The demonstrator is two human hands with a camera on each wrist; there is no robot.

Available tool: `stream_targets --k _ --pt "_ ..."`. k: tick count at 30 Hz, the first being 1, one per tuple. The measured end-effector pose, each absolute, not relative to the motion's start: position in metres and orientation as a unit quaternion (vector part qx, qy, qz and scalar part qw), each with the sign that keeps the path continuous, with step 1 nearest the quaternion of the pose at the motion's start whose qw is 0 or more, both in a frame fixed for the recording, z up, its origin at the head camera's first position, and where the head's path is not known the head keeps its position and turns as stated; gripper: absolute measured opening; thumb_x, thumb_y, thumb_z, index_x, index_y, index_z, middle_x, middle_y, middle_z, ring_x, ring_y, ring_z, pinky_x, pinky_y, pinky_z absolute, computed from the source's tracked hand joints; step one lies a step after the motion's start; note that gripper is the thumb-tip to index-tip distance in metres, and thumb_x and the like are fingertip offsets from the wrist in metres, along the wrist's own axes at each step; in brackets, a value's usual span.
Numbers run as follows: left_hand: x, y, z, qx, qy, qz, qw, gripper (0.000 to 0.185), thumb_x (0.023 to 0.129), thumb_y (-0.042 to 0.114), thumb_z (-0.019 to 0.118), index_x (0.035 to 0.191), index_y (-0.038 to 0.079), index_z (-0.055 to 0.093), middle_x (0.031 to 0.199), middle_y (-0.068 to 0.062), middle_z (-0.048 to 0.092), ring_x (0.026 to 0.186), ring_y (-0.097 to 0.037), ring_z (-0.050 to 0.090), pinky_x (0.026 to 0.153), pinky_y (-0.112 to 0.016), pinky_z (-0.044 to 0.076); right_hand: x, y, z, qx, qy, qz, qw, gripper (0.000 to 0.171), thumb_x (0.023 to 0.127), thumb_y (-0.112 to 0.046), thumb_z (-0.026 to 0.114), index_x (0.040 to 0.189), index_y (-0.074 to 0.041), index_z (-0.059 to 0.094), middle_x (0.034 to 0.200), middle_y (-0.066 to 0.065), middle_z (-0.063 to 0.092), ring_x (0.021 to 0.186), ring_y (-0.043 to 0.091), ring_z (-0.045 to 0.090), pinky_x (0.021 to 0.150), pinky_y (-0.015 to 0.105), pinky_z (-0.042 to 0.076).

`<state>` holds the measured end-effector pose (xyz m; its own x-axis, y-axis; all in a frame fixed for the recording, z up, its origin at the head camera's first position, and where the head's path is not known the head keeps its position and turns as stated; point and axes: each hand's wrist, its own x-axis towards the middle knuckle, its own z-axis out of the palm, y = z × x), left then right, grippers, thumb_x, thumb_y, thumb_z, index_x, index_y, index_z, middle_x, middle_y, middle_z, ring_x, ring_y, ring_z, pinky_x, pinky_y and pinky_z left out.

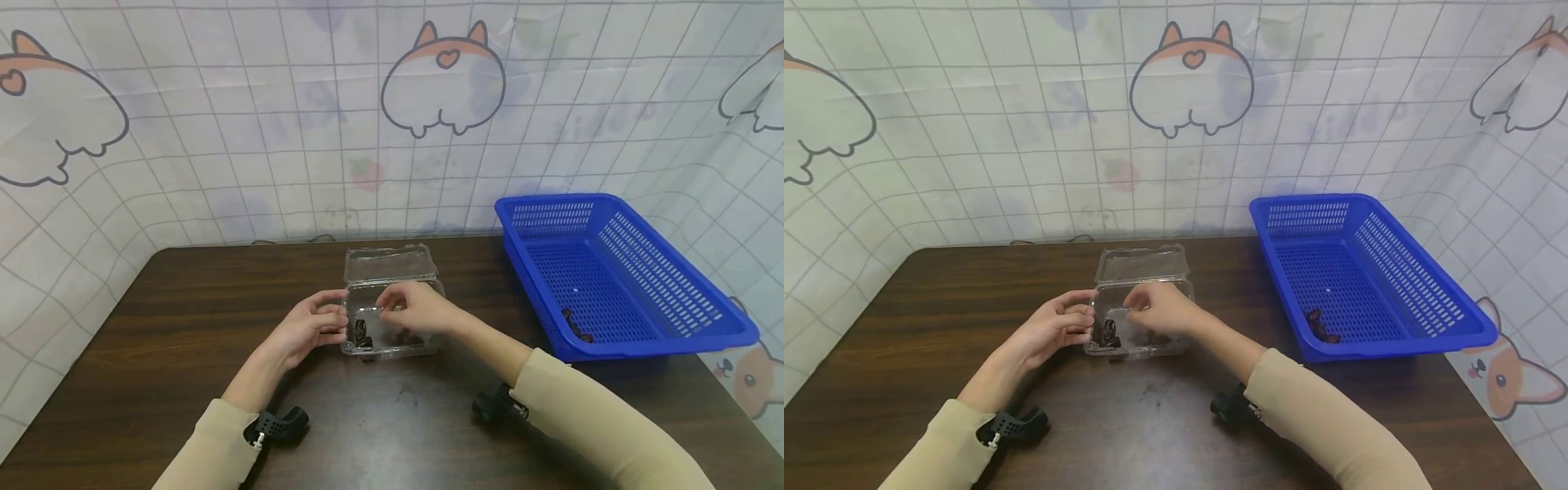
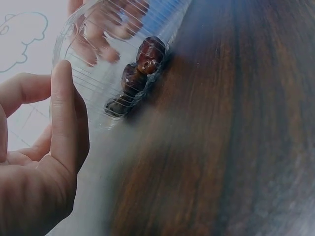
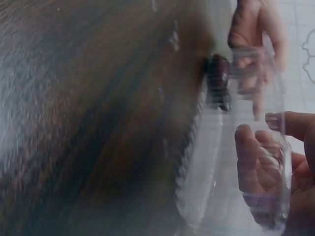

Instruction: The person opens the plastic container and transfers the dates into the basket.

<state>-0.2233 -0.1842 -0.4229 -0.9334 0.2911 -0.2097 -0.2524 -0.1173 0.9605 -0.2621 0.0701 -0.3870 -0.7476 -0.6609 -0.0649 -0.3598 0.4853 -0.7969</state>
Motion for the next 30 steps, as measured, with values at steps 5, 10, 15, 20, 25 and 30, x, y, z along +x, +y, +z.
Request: stream_targets --k 5,10,15,20,25,30 --pt "-0.222 -0.186 -0.423 0.013 0.638 0.748 0.184 0.061 0.098 -0.004 0.061 0.153 -0.002 0.036 0.101 -0.006 0.06 0.078 -0.014 0.065 0.076 -0.03 0.061 -0.262 0.058 -0.395 -0.304 0.849 -0.387 0.193 0.023 0.099 -0.012 0.068 0.121 -0.003 0.069 0.098 0.0 0.069 0.062 0.018 0.067 0.056 0.03 0.057" --pt "-0.222 -0.187 -0.424 0.012 0.637 0.748 0.185 0.06 0.098 -0.004 0.062 0.153 -0.001 0.037 0.102 -0.006 0.061 0.078 -0.014 0.066 0.076 -0.03 0.061 -0.263 0.048 -0.4 -0.306 0.855 -0.374 0.191 0.024 0.099 -0.012 0.068 0.121 -0.003 0.069 0.096 0.0 0.068 0.059 0.015 0.064 0.056 0.028 0.055" --pt "-0.221 -0.187 -0.426 0.013 0.636 0.749 0.185 0.059 0.099 -0.002 0.061 0.153 -0.001 0.036 0.101 -0.006 0.061 0.079 -0.014 0.067 0.076 -0.03 0.061 -0.264 0.04 -0.406 -0.308 0.856 -0.368 0.194 0.026 0.098 -0.014 0.07 0.121 -0.002 0.069 0.089 -0.001 0.07 0.06 0.017 0.066 0.06 0.026 0.054" --pt "-0.221 -0.188 -0.427 0.015 0.632 0.752 0.188 0.06 0.099 -0.004 0.06 0.154 -0.001 0.034 0.1 -0.005 0.061 0.079 -0.014 0.067 0.076 -0.029 0.061 -0.263 0.034 -0.409 -0.313 0.854 -0.367 0.196 0.028 0.098 -0.015 0.07 0.121 0.0 0.069 0.083 -0.001 0.07 0.056 0.013 0.063 0.058 0.024 0.052" --pt "-0.224 -0.186 -0.426 0.02 0.63 0.754 0.188 0.059 0.099 -0.005 0.059 0.153 -0.002 0.034 0.097 -0.003 0.062 0.077 -0.014 0.067 0.074 -0.029 0.061 -0.262 0.032 -0.408 -0.313 0.857 -0.359 0.196 0.028 0.097 -0.014 0.072 0.121 0.001 0.069 0.079 -0.001 0.069 0.056 0.011 0.06 0.055 0.023 0.05" --pt "-0.226 -0.184 -0.425 0.022 0.632 0.753 0.183 0.058 0.098 -0.007 0.059 0.152 -0.003 0.036 0.096 -0.003 0.061 0.076 -0.014 0.066 0.073 -0.029 0.061 -0.264 0.03 -0.408 -0.315 0.867 -0.34 0.183 0.026 0.097 -0.014 0.073 0.119 0.0 0.07 0.077 -0.001 0.067 0.056 0.009 0.058 0.055 0.022 0.048"
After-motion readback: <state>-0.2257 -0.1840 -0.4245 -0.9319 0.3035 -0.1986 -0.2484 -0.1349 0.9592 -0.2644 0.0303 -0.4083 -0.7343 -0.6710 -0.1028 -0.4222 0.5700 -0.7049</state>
